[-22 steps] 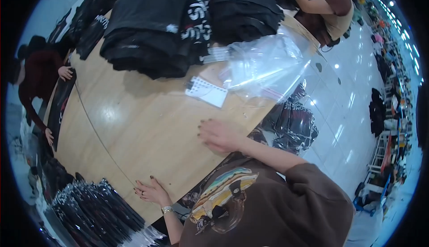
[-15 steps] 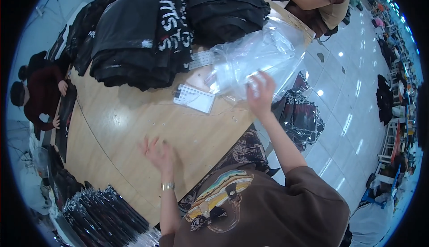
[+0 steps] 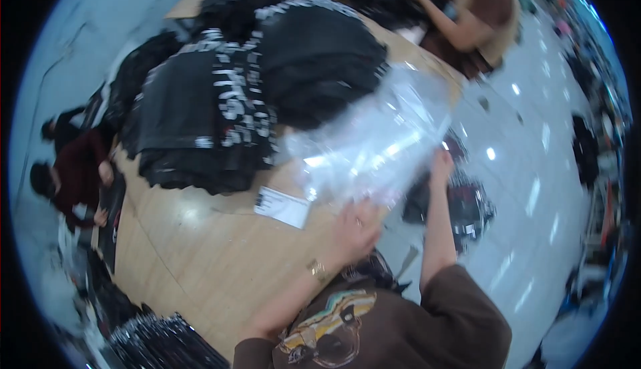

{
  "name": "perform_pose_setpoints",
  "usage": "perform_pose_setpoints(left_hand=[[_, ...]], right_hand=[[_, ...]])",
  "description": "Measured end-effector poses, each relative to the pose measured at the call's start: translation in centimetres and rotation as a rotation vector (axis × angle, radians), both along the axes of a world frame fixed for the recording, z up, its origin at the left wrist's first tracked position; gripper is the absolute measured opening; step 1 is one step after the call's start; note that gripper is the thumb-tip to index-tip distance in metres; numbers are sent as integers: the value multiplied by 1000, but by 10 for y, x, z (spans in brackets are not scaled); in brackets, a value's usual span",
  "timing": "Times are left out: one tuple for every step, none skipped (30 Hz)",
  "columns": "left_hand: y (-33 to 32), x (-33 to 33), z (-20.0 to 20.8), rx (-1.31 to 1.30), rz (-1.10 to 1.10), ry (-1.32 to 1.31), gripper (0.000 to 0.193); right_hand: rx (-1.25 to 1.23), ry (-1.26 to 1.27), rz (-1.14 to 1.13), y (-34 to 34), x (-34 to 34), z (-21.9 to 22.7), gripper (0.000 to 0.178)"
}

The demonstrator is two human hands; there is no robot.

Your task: Packaging and folding black garments into plastic bags at a factory workbench.

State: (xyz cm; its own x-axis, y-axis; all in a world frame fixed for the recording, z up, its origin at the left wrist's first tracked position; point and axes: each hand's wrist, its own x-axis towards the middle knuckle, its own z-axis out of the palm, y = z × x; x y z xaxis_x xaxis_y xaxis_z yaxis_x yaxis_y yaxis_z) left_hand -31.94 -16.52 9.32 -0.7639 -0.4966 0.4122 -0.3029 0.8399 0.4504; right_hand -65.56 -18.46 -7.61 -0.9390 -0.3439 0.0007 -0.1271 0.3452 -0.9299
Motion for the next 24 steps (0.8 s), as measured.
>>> perform_pose_setpoints(left_hand=[[6, 16, 1, 43, 38, 15, 20], [11, 42, 6, 82, 161, 19, 20], [19, 60, 13, 124, 240, 54, 21], [26, 84, 8, 133, 367, 54, 21], [37, 109, 0, 151, 485, 57, 20], [50, 128, -4, 186, 652, 46, 19], [63, 147, -7, 226, 810, 33, 18], [74, 164, -9, 243, 933, 29, 17], [87, 180, -9, 261, 1057, 22, 16], [100, 191, -11, 257, 1077, 23, 16], [112, 201, -13, 296, 1216, 75, 16], [125, 208, -15, 339, 1356, 130, 16], [133, 211, -17, 336, 1373, 140, 16], [138, 211, -21, 360, 1404, 196, 16], [141, 210, -22, 385, 1429, 254, 17], [143, 210, -22, 379, 1445, 266, 17], [141, 208, -20, 375, 1422, 290, 16], [138, 208, -19, 369, 1405, 316, 15], [132, 212, -18, 364, 1425, 332, 15], [126, 217, -17, 349, 1421, 358, 14], [116, 224, -15, 329, 1410, 386, 13], [104, 231, -11, 334, 1415, 408, 12], [87, 241, -5, 337, 1423, 431, 11], [68, 252, 2, 296, 1403, 487, 11]], right_hand=[[-145, -38, -33, -4, 3, 2, 20], [-329, -306, -94, -12, 23, 27, 22], [-300, -72, -48, -3, 3, 28, 24], [-317, 168, -79, -7, 18, 59, 25], [-55, 346, -171, -17, 58, 124, 25], [-92, 485, -101, -21, 66, 150, 25], [-112, 480, -72, -34, 79, 168, 25], [-244, 567, 88, -51, 98, 185, 25], [-375, 647, 249, -69, 122, 196, 25], [-478, 417, 475, -89, 151, 204, 24], [-572, 176, 700, -110, 187, 213, 24], [-591, -153, 949, -120, 231, 236, 25], [-550, -422, 1107, -131, 263, 247, 27], [-470, -502, 1249, -145, 291, 253, 29], [-477, -630, 1317, -159, 316, 254, 28], [-457, -687, 1294, -171, 341, 254, 27], [-421, -640, 1294, -187, 360, 249, 33], [-329, -642, 1250, -193, 378, 253, 38], [-240, -639, 1202, -196, 394, 256, 42], [-213, -610, 1167, -201, 406, 251, 47], [-194, -578, 1128, -208, 415, 244, 51], [-155, -562, 1095, -214, 415, 236, 50], [-112, -688, 1125, -219, 413, 232, 47], [-179, -789, 1108, -215, 419, 233, 43]])
